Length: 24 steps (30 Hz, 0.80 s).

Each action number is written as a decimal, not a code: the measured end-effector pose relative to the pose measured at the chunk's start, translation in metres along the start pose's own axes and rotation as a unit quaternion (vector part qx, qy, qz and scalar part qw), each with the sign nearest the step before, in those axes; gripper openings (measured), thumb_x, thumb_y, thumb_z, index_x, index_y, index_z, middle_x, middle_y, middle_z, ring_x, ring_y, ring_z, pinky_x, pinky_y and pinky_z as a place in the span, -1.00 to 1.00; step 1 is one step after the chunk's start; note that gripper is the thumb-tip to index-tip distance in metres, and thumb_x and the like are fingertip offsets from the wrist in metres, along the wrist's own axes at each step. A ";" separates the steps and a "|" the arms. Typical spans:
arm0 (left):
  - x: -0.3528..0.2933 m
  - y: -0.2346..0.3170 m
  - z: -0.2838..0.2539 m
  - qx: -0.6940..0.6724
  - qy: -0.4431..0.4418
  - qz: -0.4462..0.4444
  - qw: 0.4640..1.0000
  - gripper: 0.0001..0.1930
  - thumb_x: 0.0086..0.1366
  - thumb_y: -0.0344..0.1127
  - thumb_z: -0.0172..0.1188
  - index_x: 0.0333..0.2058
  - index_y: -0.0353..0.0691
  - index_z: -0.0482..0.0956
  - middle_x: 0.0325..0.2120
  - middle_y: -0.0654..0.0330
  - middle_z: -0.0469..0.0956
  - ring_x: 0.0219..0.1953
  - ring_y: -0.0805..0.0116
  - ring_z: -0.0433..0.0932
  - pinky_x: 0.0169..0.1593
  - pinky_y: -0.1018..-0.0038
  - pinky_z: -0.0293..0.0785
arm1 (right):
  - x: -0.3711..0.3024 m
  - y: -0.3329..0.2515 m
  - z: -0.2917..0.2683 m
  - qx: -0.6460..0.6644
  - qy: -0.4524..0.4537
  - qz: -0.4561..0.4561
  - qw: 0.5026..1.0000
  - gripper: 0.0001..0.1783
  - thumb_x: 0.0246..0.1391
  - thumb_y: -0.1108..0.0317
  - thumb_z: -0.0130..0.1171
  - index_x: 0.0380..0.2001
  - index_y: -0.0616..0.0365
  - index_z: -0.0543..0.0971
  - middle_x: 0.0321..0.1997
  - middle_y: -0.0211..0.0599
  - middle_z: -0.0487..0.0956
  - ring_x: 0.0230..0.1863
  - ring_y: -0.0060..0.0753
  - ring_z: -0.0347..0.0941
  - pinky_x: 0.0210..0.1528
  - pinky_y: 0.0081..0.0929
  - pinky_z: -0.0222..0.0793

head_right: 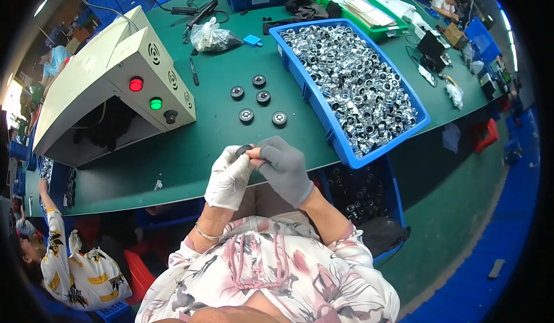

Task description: Assembling small mechanical wheel components using a benchtop press machine in a factory environment.

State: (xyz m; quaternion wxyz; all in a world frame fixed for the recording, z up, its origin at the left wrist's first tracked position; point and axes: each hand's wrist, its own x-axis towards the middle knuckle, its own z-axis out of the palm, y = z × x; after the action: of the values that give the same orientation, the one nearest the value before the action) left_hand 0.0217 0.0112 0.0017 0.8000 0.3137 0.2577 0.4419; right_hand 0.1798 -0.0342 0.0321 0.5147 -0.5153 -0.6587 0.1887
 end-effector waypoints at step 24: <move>-0.031 0.019 0.021 0.334 0.012 0.398 0.854 -0.72 0.26 -0.33 0.38 -0.14 -0.32 0.55 -0.25 0.11 0.47 -0.26 0.33 0.46 -0.21 0.48 0.42 | 0.003 -0.012 0.018 0.406 -0.014 0.096 0.908 -0.65 -0.01 0.29 0.49 -0.23 0.29 0.63 -0.24 -0.35 0.50 -0.22 -0.53 0.38 -0.16 -0.52 0.29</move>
State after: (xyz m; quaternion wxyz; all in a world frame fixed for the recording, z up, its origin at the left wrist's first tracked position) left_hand 0.0111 -0.0136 0.0345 0.3996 0.6327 0.2521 0.6136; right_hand 0.1581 -0.0317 0.0356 0.6498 -0.3198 -0.4792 0.4959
